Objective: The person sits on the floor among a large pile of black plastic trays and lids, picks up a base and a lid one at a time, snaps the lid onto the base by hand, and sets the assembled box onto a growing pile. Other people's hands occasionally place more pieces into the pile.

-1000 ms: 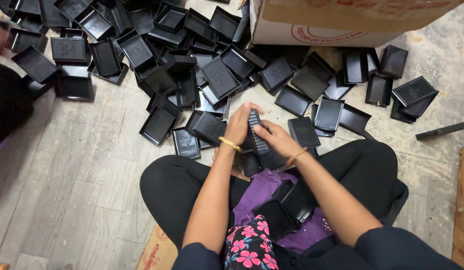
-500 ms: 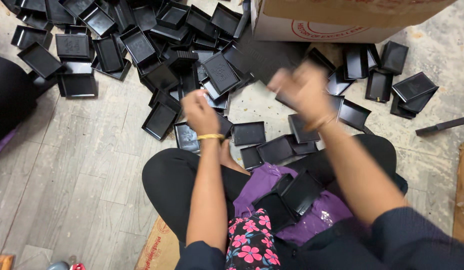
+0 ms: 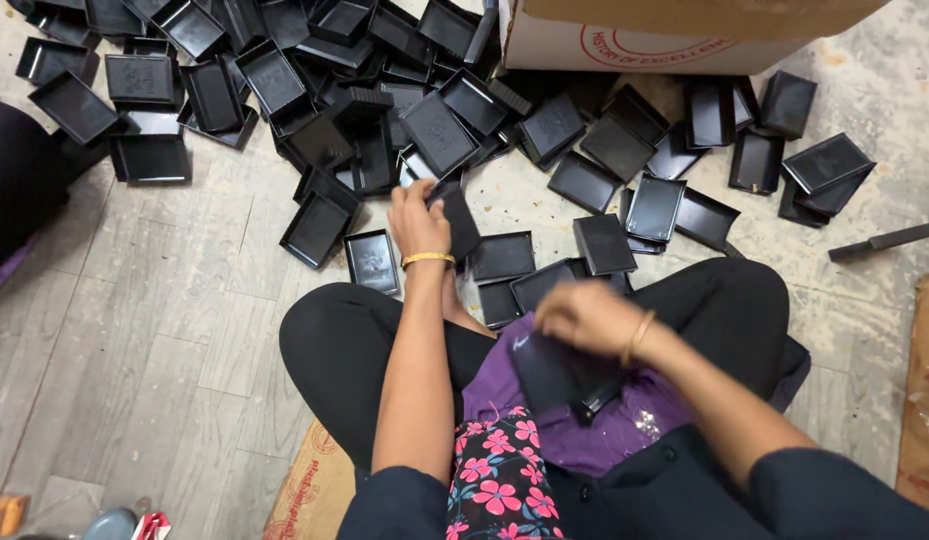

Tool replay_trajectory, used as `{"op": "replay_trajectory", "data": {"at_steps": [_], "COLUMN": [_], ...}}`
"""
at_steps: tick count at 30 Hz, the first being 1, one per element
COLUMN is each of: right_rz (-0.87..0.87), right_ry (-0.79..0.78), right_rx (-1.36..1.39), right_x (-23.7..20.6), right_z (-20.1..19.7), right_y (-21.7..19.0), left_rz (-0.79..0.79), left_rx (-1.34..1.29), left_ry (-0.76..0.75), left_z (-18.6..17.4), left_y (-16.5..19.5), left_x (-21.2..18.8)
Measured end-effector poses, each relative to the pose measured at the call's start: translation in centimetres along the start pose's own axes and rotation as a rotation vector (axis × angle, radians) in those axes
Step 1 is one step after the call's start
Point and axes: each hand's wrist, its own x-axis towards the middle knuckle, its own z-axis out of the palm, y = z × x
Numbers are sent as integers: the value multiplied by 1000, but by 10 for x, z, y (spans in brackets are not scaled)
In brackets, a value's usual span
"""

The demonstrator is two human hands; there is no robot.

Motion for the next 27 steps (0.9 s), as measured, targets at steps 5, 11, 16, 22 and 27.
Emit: {"op": "replay_trajectory", "data": {"at_steps": [5,11,16,22,27], "right_rz": [188,95,153,758,275], "right_ry": [716,617,440,224,607], "right_rx": [-129,-450,-320,-313,321], "right_x": [40,51,49,84,96], "right_z": [-61,-7,23,18,7], "right_y": [34,53,63,44,32], "left_rz": [80,-527,-641,-447,-331], "left_rx": [-824,-1675,-1700,-1613,-1535], "left_ry": [-76,-224,-295,-362,-399], "left_z": [2,2,15,31,32], "left_y": [11,14,15,5,6], "left_x": [6,5,4,3,4]}}
